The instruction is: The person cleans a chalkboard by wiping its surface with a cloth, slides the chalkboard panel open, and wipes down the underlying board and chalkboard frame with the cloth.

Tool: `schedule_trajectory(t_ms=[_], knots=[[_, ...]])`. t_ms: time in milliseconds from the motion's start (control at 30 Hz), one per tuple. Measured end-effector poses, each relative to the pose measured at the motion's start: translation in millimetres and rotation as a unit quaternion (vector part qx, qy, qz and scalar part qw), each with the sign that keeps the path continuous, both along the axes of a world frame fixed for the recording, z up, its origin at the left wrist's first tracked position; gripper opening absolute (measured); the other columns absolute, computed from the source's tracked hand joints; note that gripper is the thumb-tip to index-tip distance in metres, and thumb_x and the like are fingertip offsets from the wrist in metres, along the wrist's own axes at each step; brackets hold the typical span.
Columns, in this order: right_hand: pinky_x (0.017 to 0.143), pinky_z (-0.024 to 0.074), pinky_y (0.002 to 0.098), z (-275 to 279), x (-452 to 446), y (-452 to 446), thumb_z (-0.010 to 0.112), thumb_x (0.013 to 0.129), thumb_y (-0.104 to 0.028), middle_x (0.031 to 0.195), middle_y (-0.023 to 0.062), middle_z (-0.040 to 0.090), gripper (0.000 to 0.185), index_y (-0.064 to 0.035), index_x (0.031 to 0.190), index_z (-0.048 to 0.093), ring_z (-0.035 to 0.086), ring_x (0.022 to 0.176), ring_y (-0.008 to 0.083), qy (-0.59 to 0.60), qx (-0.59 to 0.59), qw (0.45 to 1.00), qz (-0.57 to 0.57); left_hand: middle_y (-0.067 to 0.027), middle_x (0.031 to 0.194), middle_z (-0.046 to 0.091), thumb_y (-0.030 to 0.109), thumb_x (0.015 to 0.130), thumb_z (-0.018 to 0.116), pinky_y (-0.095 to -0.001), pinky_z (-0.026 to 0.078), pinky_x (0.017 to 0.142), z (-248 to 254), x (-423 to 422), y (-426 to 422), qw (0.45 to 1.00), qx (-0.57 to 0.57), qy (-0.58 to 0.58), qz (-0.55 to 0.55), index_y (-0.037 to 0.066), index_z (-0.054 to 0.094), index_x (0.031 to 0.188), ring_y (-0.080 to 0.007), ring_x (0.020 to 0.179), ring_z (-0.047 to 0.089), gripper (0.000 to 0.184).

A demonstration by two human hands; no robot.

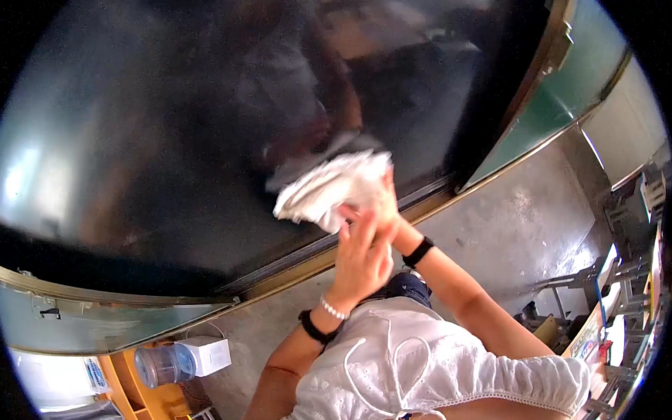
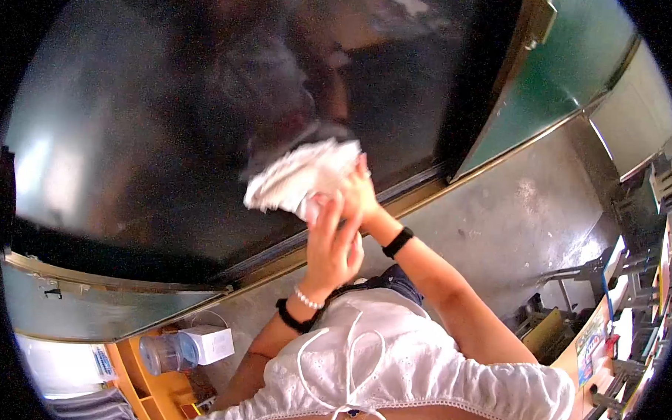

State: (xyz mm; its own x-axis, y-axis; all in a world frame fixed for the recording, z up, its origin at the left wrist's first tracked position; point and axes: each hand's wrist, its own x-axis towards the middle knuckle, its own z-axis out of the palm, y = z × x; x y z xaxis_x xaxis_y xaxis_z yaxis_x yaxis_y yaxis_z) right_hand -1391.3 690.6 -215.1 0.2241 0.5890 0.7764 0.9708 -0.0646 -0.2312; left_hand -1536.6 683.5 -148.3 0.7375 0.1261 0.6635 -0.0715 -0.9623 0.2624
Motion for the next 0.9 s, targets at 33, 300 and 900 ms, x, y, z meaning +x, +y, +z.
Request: schedule_trajectory(t_ms=[33,300,900], knots=[[0.103,0.0113,0.057,-30.8,2.8,3.9,0.062,0.066,-0.034,0.104,0.0134,0.053,0.037,-0.0086,0.093,0.061,0.043,0.11,0.0324,-0.063,0.025,0.998,0.01,-0.0213,0.138,0.026,0.015,0.079,0.052,-0.0567,0.014,0.101,-5.5,8.1,5.8,0.997,0.008,0.014,0.078,0.008,0.041,0.127,-0.0393,0.127,0.025,0.05],[0.1,0.0125,0.061,88.3,65.5,-36.7,0.063,0.065,-0.044,0.115,0.0171,0.051,0.052,-0.0076,0.102,0.061,0.041,0.112,0.0369,-0.053,0.055,0.985,-0.155,-0.0183,0.138,0.027,0.025,0.081,0.05,-0.0559,0.006,0.103,31.0,64.6,23.5,0.984,0.106,0.007,0.14,0.007,0.036,0.131,-0.0334,0.13,0.022,0.055],[0.078,0.0398,0.0453,-31.8,59.9,-54.0,0.056,0.074,-0.021,0.099,0.0192,0.054,0.036,-0.0011,0.104,0.053,0.05,0.093,0.0354,0.212,0.049,0.965,-0.15,-0.011,0.126,0.044,0.027,0.079,0.049,-0.0494,0.017,0.104,-45.5,136.1,-11.3,0.986,0.089,0.135,0.028,0.001,0.047,0.119,-0.0223,0.125,0.031,0.048]])
